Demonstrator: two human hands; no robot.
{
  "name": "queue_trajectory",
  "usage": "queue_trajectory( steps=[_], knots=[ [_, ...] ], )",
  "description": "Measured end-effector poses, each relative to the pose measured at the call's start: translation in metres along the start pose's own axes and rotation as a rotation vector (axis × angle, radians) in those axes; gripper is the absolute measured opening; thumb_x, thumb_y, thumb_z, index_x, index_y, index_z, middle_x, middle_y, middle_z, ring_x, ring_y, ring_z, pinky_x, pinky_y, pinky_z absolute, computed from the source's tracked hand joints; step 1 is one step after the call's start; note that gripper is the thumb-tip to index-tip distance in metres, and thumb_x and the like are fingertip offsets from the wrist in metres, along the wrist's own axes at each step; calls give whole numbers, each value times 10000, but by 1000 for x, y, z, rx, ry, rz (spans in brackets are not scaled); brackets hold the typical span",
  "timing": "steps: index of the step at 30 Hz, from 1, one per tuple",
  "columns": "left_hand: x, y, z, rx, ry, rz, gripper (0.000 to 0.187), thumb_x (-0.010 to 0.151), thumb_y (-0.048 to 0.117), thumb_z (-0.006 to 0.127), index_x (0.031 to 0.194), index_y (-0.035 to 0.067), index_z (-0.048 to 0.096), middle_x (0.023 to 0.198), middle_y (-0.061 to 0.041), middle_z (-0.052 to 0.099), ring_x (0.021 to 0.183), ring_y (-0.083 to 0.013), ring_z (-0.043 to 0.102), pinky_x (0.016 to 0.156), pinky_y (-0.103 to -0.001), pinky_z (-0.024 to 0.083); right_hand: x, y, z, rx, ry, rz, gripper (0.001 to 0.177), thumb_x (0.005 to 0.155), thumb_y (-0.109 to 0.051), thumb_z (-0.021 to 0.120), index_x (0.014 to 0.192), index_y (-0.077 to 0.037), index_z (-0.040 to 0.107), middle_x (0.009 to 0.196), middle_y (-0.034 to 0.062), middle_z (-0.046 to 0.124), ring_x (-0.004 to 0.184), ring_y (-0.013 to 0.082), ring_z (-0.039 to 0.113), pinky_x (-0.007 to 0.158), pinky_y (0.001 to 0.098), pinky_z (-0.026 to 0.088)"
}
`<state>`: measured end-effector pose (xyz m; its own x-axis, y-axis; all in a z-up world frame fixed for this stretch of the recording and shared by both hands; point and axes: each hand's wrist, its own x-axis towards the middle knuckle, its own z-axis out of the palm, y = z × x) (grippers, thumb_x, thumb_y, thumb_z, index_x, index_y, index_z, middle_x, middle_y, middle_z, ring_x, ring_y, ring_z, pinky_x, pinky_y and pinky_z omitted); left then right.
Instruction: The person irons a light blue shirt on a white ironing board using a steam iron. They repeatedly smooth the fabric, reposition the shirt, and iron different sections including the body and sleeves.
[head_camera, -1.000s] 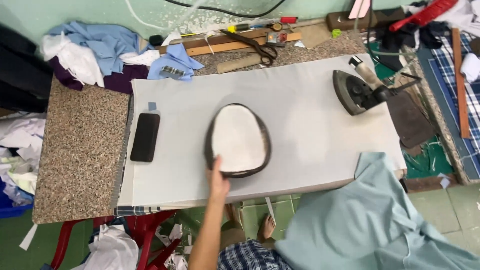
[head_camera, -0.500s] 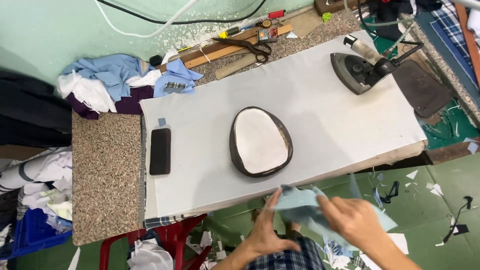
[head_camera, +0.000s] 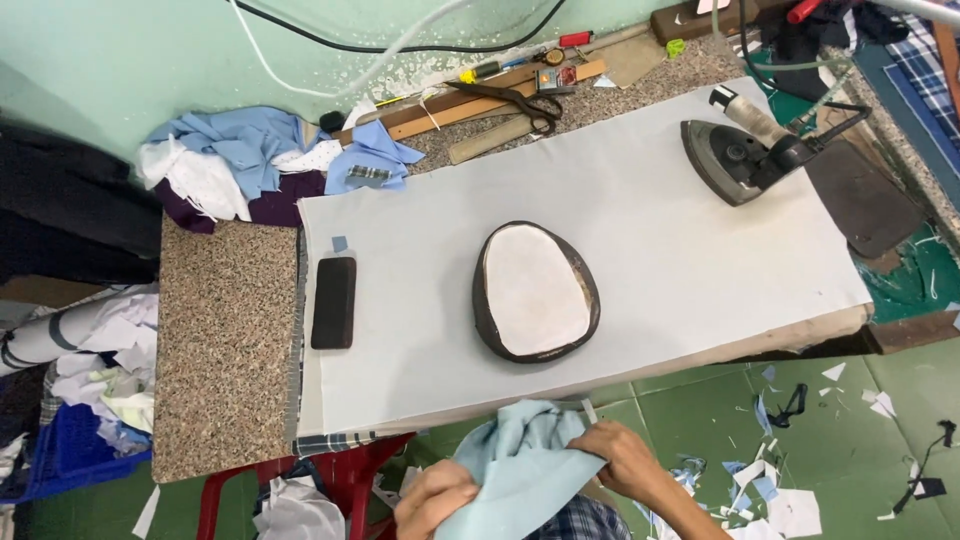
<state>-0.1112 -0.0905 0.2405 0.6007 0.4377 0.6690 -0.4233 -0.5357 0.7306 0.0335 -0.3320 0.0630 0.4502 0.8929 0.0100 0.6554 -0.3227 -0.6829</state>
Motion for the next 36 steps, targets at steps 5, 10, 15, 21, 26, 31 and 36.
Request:
queue_trajectory(
  steps=[5, 10, 15, 21, 26, 31, 36],
  knots=[
    [-32, -9, -59, 437, -86, -303, 188, 879, 264, 649, 948, 185, 805, 781, -51, 728, 748, -163, 741, 844, -323, 624, -39, 28, -63, 93, -61, 304, 334, 828, 0, 660, 1047, -215, 793, 961, -31, 856, 783, 104, 848, 737, 217, 745],
    [-218, -208, -178, 862, -147, -432, 393, 768, 330, 661, 416, 235, 515, 404, 165, 503, 389, -2, 510, 551, -162, 519, -51, -12, -225, -320, -335, 328, 796, 593, -11, 649, 1270, -430, 658, 1092, -181, 777, 989, 109, 758, 767, 394, 654],
    [162, -129, -32, 777, -92, 594, 411, 983, 372, 588, 840, -10, 643, 605, -63, 506, 481, -178, 443, 439, -332, 293, 90, -25, -318, -602, -52, 248, 692, 637, 23, 684, 1231, -331, 668, 953, -80, 736, 791, 211, 718, 619, 391, 607],
    [253, -263, 29, 820, 25, 122, 461, 996, 233, 671, 1248, -103, 480, 1047, -317, 484, 947, -542, 536, 789, -602, 449, 238, 126, -324, -647, 327, 166, 663, 800, -298, 776, 1420, -264, 546, 1214, 46, 610, 1145, 266, 611, 1008, 442, 490],
    [171, -227, 36, 822, 88, -104, 473, 1035, 47, 618, 1441, -135, 459, 1334, -360, 465, 1242, -576, 475, 1030, -643, 375, 208, 312, -343, -1067, 534, 276, 679, 769, -344, 861, 1399, -189, 661, 1343, 76, 614, 1242, 292, 593, 1021, 437, 510],
    [33, -207, 45, 910, -65, -310, 416, 1012, 287, 588, 1359, 58, 601, 1360, -161, 580, 1270, -294, 538, 1099, -446, 427, 195, 385, -332, -1363, 598, 217, 499, 1019, -184, 566, 1511, -169, 647, 986, 134, 687, 772, 315, 613, 664, 411, 507],
    [-31, -199, 76, 1004, -194, -628, 780, 900, 669, 489, 1434, 100, 492, 1463, -159, 518, 1331, -301, 494, 1101, -552, 387, 204, 311, -320, -1172, 704, 180, 456, 955, -187, 716, 1397, -86, 663, 1329, 205, 593, 1050, 358, 578, 869, 437, 464]
  ],
)
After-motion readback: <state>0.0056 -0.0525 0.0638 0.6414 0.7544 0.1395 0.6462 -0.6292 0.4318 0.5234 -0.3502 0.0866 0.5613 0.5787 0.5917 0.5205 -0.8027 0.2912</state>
